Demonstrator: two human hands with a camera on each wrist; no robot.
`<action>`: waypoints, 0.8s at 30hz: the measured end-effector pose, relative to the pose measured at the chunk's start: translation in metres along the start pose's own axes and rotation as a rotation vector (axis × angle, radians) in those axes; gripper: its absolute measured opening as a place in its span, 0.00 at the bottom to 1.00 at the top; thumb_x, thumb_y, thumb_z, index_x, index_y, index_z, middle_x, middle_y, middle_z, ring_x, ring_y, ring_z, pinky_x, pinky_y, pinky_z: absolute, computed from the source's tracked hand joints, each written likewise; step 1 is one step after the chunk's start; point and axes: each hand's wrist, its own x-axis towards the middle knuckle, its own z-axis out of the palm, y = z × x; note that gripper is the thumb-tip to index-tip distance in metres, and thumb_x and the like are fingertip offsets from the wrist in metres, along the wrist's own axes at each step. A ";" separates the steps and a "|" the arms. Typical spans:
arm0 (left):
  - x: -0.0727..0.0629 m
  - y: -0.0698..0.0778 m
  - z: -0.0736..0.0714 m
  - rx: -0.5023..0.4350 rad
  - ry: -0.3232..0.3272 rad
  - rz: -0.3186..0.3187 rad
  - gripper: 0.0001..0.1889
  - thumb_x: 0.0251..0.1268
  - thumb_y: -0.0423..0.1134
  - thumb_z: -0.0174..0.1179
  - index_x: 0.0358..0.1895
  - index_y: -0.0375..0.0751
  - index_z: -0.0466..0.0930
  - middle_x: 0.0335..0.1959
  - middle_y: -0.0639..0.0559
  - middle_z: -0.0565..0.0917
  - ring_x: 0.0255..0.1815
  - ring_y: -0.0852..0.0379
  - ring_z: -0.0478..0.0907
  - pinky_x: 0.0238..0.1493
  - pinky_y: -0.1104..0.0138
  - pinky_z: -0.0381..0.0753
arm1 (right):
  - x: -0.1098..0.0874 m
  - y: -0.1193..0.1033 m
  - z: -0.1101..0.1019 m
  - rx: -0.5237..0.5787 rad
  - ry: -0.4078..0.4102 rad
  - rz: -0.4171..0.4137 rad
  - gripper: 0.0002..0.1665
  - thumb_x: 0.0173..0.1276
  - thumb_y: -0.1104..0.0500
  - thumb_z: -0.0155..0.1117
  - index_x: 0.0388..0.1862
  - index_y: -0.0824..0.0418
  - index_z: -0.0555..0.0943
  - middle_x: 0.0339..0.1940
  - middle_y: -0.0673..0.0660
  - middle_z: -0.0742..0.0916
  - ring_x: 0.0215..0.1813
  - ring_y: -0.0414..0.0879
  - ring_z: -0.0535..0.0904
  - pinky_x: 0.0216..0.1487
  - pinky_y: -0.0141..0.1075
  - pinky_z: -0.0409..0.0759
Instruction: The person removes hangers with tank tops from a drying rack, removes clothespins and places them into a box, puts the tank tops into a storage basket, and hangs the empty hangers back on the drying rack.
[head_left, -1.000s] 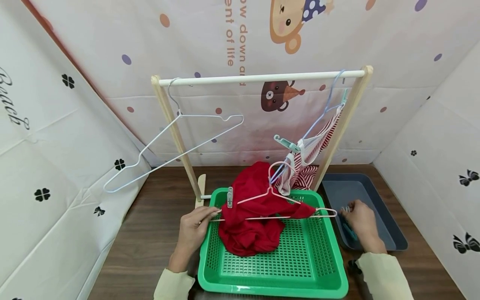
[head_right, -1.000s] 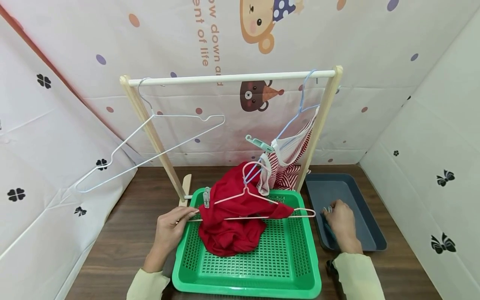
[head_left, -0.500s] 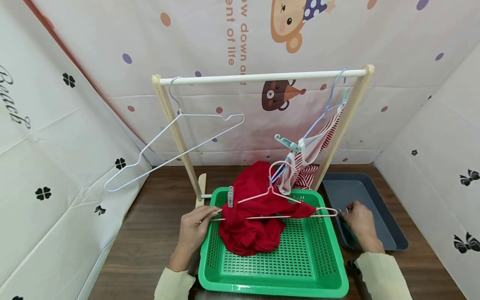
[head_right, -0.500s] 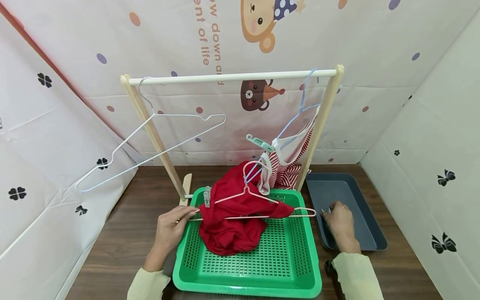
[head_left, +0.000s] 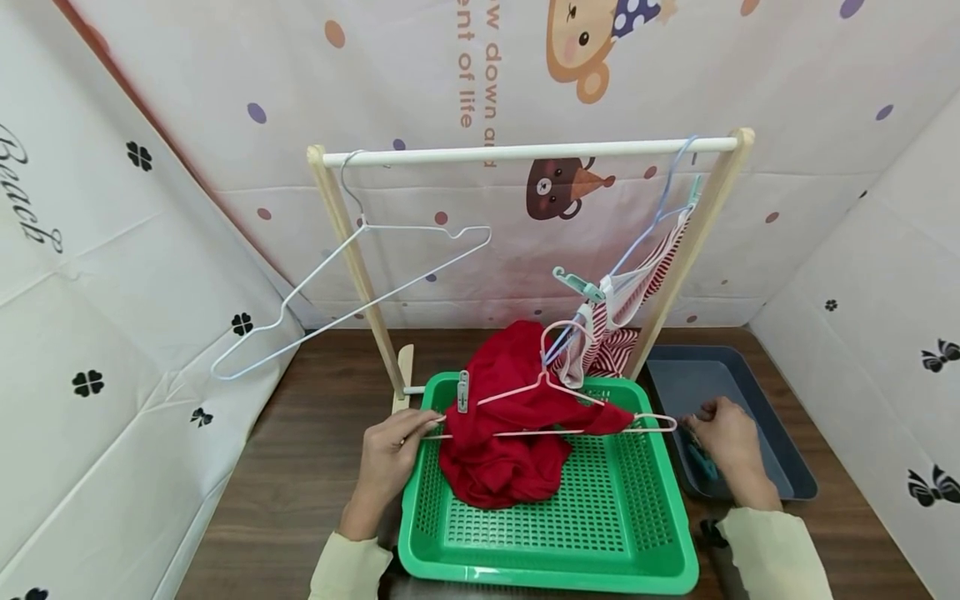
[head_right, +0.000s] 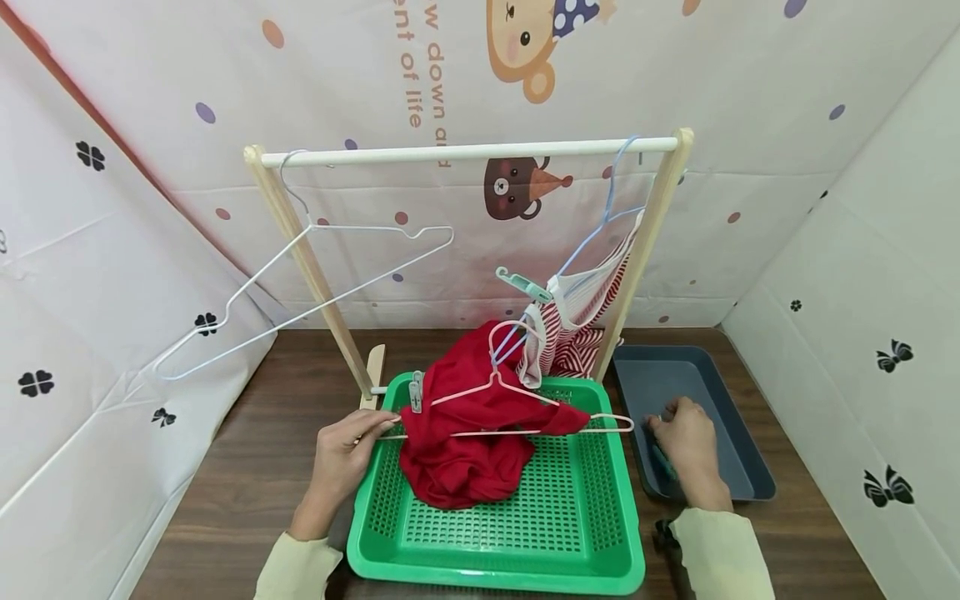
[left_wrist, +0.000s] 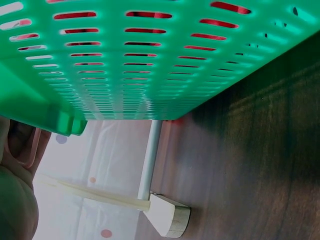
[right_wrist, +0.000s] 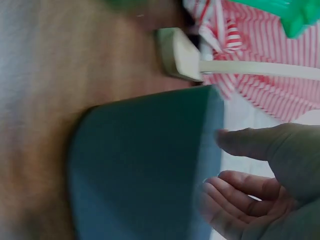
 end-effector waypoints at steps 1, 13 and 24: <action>0.000 0.000 0.000 0.003 0.000 0.001 0.14 0.58 0.17 0.71 0.45 0.33 0.91 0.37 0.42 0.91 0.38 0.47 0.89 0.49 0.74 0.85 | -0.001 -0.002 -0.002 0.007 0.019 -0.013 0.25 0.74 0.61 0.70 0.54 0.83 0.76 0.45 0.77 0.83 0.46 0.71 0.82 0.44 0.62 0.82; -0.003 -0.005 0.001 0.004 0.008 0.009 0.06 0.66 0.25 0.70 0.44 0.33 0.92 0.37 0.43 0.91 0.37 0.47 0.89 0.50 0.75 0.84 | -0.017 -0.044 -0.031 0.095 0.152 -0.148 0.25 0.79 0.57 0.66 0.60 0.79 0.77 0.50 0.75 0.83 0.50 0.69 0.81 0.49 0.64 0.82; -0.003 -0.004 0.003 0.001 0.024 0.015 0.17 0.54 0.14 0.72 0.44 0.33 0.92 0.37 0.44 0.91 0.37 0.47 0.89 0.50 0.74 0.85 | -0.040 -0.086 -0.048 0.222 0.307 -0.366 0.18 0.75 0.62 0.73 0.58 0.69 0.83 0.49 0.65 0.88 0.47 0.35 0.81 0.45 0.11 0.68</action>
